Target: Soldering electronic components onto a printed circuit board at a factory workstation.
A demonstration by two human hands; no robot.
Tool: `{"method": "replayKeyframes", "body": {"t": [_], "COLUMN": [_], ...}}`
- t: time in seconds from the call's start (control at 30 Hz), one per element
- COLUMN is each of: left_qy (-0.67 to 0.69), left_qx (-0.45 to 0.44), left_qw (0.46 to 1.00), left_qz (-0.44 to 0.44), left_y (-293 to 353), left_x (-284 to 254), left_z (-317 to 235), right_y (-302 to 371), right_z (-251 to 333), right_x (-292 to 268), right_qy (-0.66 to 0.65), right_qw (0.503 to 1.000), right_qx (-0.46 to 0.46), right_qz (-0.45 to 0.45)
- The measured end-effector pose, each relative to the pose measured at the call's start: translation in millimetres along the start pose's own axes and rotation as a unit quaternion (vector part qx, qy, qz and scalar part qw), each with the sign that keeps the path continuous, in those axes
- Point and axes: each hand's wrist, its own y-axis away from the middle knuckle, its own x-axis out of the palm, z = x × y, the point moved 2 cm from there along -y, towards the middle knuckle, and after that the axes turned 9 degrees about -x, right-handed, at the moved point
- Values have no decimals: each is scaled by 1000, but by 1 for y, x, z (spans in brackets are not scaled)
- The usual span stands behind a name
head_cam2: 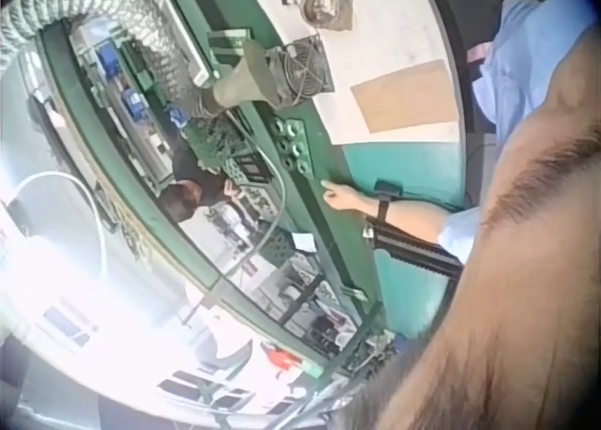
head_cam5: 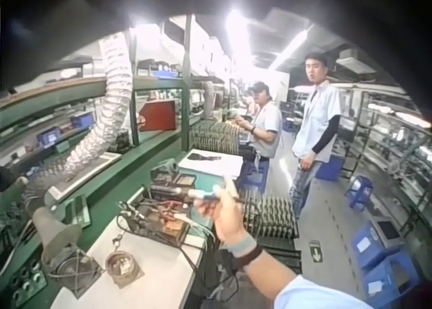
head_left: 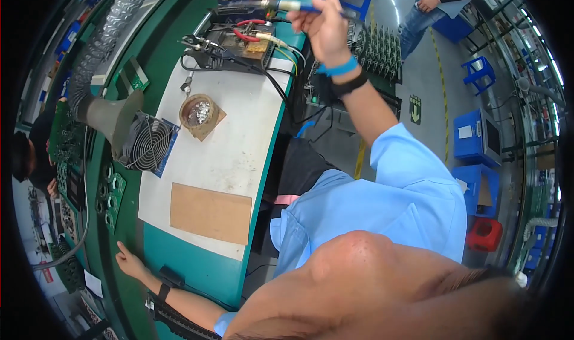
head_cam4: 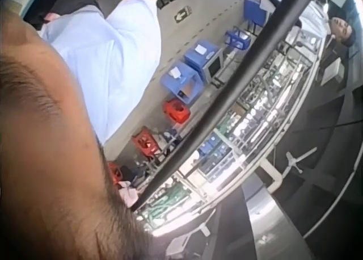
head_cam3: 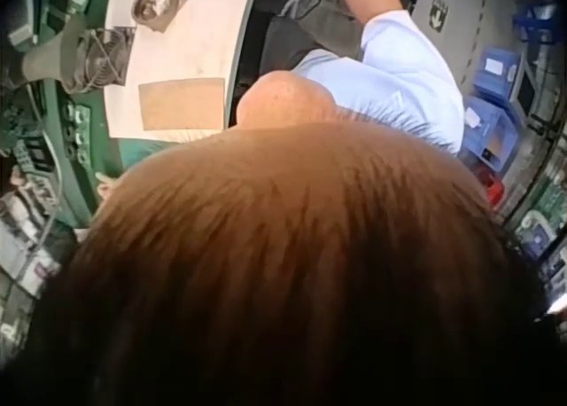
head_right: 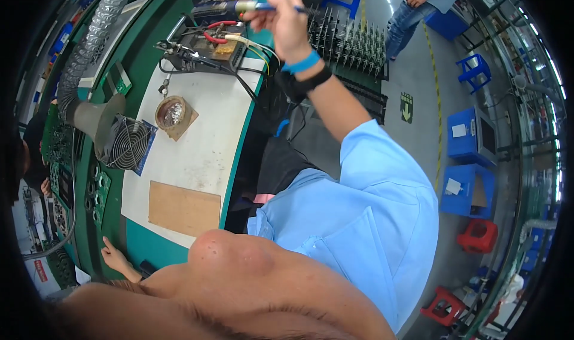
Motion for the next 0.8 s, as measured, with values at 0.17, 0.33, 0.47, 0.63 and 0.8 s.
{"method": "replayKeyframes", "body": {"t": [0.17,0.33,0.47,0.63,0.8], "left_qy": [8,21,97,-3,22], "left_qx": [5,-37,-15,-11,-102], "left_qw": [1000,999,995,999,994], "left_qz": [7,28,3,-40,-5], "left_y": [1,0,8,3,14], "left_x": [5,4,1,1,-9], "left_z": [6,-4,5,9,-20], "right_y": [13,119,155,164,164], "right_z": [-4,-22,-53,-62,-58], "right_x": [8,48,59,47,44], "right_qy": [0,-8,-5,-13,-55], "right_qw": [995,972,957,974,964], "right_qx": [47,146,215,151,171], "right_qz": [86,182,195,170,196]}}
